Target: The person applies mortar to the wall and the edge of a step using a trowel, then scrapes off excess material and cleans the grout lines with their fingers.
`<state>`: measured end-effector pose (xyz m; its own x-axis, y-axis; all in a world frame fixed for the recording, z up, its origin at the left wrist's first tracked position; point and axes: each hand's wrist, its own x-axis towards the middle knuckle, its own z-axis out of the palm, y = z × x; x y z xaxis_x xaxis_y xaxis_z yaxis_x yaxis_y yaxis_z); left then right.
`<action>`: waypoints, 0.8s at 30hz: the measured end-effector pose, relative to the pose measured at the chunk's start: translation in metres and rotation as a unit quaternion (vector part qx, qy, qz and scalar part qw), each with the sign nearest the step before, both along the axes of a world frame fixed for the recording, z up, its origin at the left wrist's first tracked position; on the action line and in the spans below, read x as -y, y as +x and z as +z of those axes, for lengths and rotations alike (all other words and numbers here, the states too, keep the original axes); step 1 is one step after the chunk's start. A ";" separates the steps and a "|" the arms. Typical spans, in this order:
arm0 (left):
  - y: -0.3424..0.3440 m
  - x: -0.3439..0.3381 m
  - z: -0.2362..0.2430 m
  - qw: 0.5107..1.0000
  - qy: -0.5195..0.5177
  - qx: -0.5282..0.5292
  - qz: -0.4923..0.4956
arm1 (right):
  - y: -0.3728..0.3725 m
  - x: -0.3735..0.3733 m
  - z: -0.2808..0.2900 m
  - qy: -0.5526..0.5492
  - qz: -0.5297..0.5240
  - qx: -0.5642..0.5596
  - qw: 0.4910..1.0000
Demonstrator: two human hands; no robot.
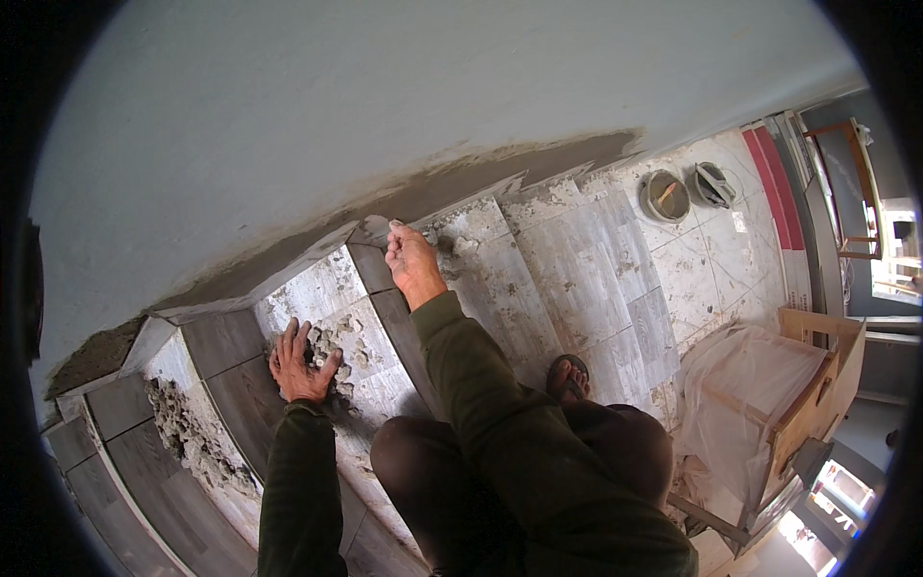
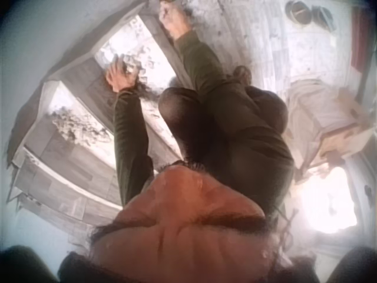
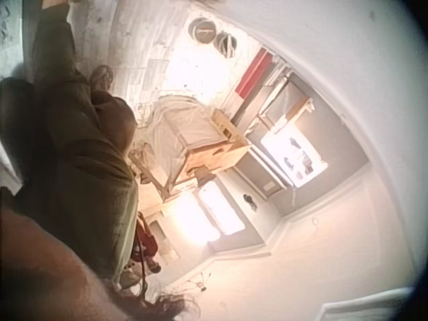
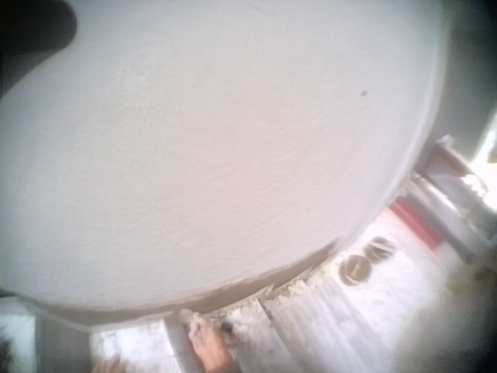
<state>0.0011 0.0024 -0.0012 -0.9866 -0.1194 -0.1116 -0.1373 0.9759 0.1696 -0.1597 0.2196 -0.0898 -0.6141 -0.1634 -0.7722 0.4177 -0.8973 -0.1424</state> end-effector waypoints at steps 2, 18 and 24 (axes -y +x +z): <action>0.000 0.001 0.000 1.000 0.009 0.001 0.005 | 0.000 0.000 0.001 -0.003 -0.001 -0.011 1.000; 0.000 -0.001 0.003 1.000 0.004 -0.001 0.003 | 0.001 -0.001 0.011 0.000 0.008 -0.031 0.999; 0.001 0.001 0.002 1.000 0.007 0.006 0.009 | 0.002 -0.002 0.020 0.002 0.012 -0.034 0.999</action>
